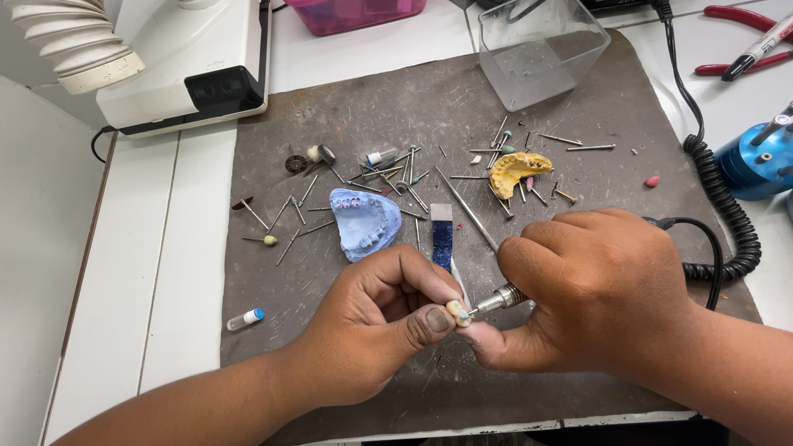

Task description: The person places a small artificial tooth into a yellow dental cast, then uses a rotary handpiece to grind and shape the tooth. They repeatedly test the fit against a blue opposing cast, adjusting the tooth and cast positions to check occlusion.

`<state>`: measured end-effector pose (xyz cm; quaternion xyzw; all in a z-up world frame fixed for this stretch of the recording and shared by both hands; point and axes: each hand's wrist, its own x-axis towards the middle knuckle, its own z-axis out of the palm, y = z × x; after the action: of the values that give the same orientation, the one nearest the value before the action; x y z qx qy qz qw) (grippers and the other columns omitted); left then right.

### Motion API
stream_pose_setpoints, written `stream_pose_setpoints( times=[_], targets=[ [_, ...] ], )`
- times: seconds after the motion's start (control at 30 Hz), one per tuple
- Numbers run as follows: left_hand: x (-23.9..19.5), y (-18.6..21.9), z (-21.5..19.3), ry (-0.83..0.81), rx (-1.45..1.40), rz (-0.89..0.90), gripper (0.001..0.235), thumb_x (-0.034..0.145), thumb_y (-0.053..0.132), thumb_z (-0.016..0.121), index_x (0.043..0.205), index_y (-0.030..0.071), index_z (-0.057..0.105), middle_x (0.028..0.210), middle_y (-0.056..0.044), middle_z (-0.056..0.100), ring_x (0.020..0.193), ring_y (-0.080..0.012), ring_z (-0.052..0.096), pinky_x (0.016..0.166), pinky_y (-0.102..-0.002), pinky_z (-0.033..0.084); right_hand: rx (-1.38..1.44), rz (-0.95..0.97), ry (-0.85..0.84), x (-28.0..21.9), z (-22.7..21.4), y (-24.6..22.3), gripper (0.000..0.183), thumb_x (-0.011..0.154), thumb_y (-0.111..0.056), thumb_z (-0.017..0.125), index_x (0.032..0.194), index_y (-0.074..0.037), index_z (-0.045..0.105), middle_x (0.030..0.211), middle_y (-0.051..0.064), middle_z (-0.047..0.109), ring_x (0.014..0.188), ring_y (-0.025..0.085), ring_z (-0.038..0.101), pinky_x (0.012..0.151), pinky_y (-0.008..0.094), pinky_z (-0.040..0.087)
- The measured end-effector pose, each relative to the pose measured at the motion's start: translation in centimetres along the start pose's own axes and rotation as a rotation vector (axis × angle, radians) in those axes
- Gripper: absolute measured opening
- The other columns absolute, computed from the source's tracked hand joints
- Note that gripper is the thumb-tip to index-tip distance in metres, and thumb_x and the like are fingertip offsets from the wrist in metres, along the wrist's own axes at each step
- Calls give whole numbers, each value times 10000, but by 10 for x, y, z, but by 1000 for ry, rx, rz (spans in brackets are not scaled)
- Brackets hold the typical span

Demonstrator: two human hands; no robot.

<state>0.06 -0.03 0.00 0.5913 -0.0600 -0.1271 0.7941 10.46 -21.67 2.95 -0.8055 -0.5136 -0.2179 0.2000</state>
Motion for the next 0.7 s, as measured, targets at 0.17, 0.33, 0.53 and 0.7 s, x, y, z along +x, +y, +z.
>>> stream_pose_setpoints(
  times=[0.17,0.33,0.53,0.7],
  targets=[
    [0,0,1,15,22,1,224,995,228,713,1083,48,610,1047,-58,689,916,-80,653,790,-254,576,-20,1,5,0,0,0,632,691,-672,731,519,-102,518,447,33,471,402,227,531,401,395,423],
    [0,0,1,8,9,21,225,1001,225,715,1084,45,608,1056,-58,687,928,-82,652,802,-254,572,-25,6,-4,1,-1,-1,650,692,-688,718,500,-100,521,432,34,472,384,222,530,378,392,420],
    [0,0,1,7,28,17,223,1002,226,713,1082,44,612,1043,-60,695,897,-80,647,774,-252,567,-23,-1,-5,2,-2,0,654,700,-694,715,504,-97,533,427,32,474,379,214,529,374,383,417],
    [0,1,1,17,41,7,223,999,229,712,1077,45,614,1036,-60,699,891,-79,652,766,-252,570,-21,6,-8,1,-2,0,644,701,-690,706,494,-103,539,422,28,487,373,212,536,362,382,413]
  ],
)
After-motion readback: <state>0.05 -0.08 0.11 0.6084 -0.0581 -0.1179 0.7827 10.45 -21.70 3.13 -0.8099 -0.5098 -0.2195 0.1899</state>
